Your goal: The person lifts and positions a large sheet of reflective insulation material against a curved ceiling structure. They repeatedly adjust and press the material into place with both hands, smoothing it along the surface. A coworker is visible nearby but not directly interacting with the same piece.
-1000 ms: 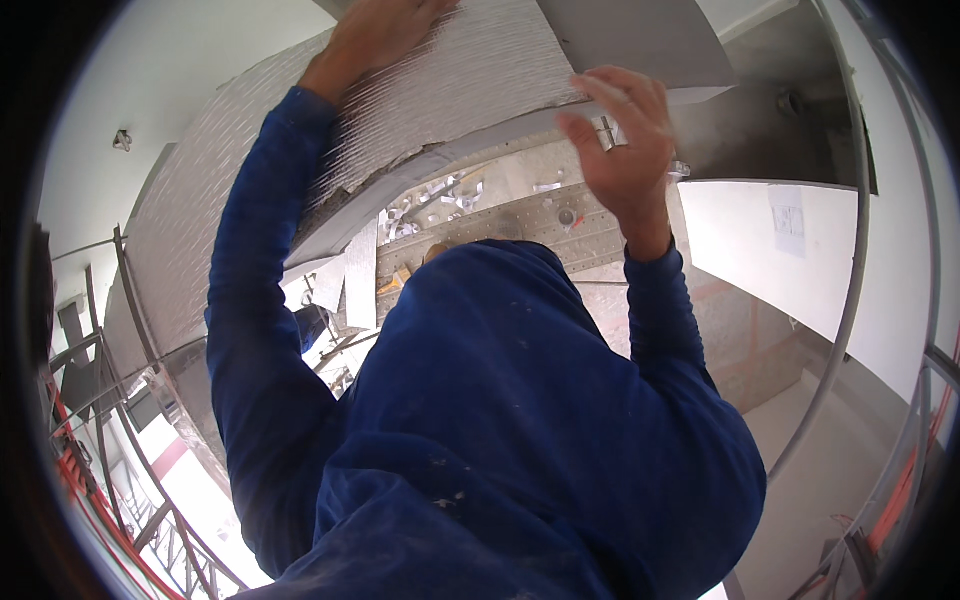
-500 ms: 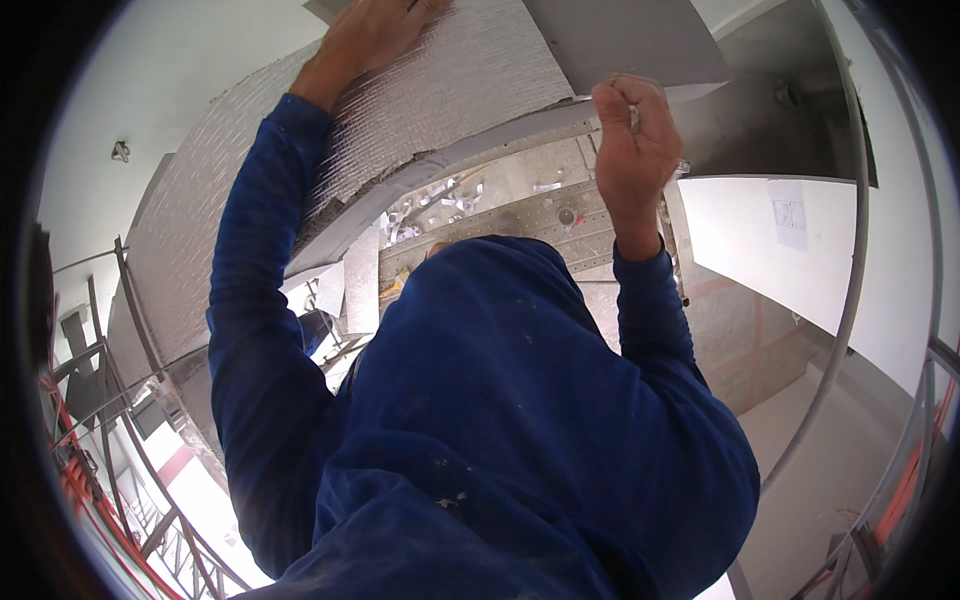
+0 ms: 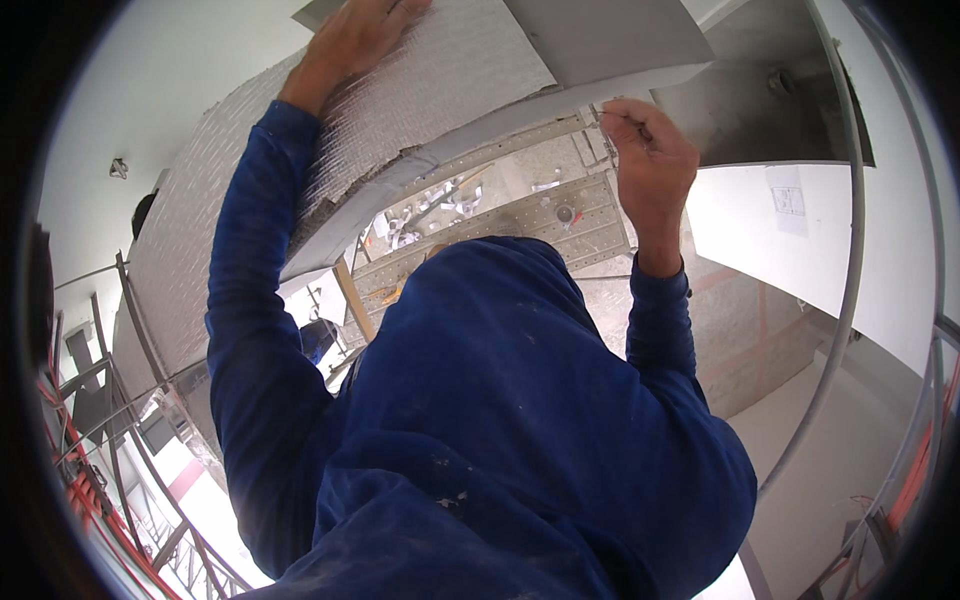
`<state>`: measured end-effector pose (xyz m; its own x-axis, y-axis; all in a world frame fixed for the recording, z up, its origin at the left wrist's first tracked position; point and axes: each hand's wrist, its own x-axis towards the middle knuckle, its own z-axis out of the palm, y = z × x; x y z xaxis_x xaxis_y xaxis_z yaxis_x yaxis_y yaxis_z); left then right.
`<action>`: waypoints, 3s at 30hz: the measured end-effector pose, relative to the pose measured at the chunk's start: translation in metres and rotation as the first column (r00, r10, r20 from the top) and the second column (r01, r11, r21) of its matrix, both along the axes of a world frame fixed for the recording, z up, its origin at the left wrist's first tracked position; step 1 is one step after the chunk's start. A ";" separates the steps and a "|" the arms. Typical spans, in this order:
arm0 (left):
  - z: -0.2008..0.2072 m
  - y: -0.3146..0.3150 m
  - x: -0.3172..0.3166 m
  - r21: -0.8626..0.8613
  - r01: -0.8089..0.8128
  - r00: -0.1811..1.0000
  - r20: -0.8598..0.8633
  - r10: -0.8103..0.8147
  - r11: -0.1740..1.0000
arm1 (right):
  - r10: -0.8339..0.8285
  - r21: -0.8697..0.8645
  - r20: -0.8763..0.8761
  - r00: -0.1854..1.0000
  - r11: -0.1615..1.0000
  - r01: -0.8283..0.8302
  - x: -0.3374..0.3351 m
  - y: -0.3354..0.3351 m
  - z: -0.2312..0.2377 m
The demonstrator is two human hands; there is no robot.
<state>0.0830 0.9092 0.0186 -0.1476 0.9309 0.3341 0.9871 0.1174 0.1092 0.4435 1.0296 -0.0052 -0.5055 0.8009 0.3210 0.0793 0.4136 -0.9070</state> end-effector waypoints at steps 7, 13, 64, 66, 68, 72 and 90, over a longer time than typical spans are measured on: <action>-0.011 -0.001 -0.007 0.002 0.005 0.997 -0.081 -0.005 1.000 | 0.107 -0.040 0.091 0.990 0.994 -0.104 -0.008 -0.024 -0.008; 0.001 0.001 0.005 -0.012 -0.119 0.987 0.106 0.120 0.993 | 0.036 0.064 0.034 0.999 0.997 -0.038 -0.037 -0.039 -0.019; 0.020 -0.012 0.021 -0.182 -0.224 0.914 0.300 0.271 0.957 | 0.345 0.017 -0.208 0.915 0.937 -0.349 -0.105 -0.050 0.038; 0.017 -0.011 0.020 -0.159 -0.215 0.921 0.294 0.254 0.964 | 0.322 -0.035 -0.198 0.926 0.942 -0.335 -0.122 -0.043 0.038; 0.014 -0.012 0.019 -0.098 -0.196 0.936 0.279 0.216 0.976 | 0.291 -0.086 -0.173 0.941 0.947 -0.308 -0.134 -0.039 0.036; 0.009 -0.013 0.016 0.134 -0.102 0.980 0.182 0.077 0.986 | 0.243 -0.190 -0.170 0.955 0.943 -0.274 -0.146 -0.033 0.031; 0.020 -0.004 0.027 0.321 0.049 0.801 0.553 -0.229 0.946 | 0.101 -0.467 -0.452 0.886 0.820 -0.332 -0.150 -0.013 0.012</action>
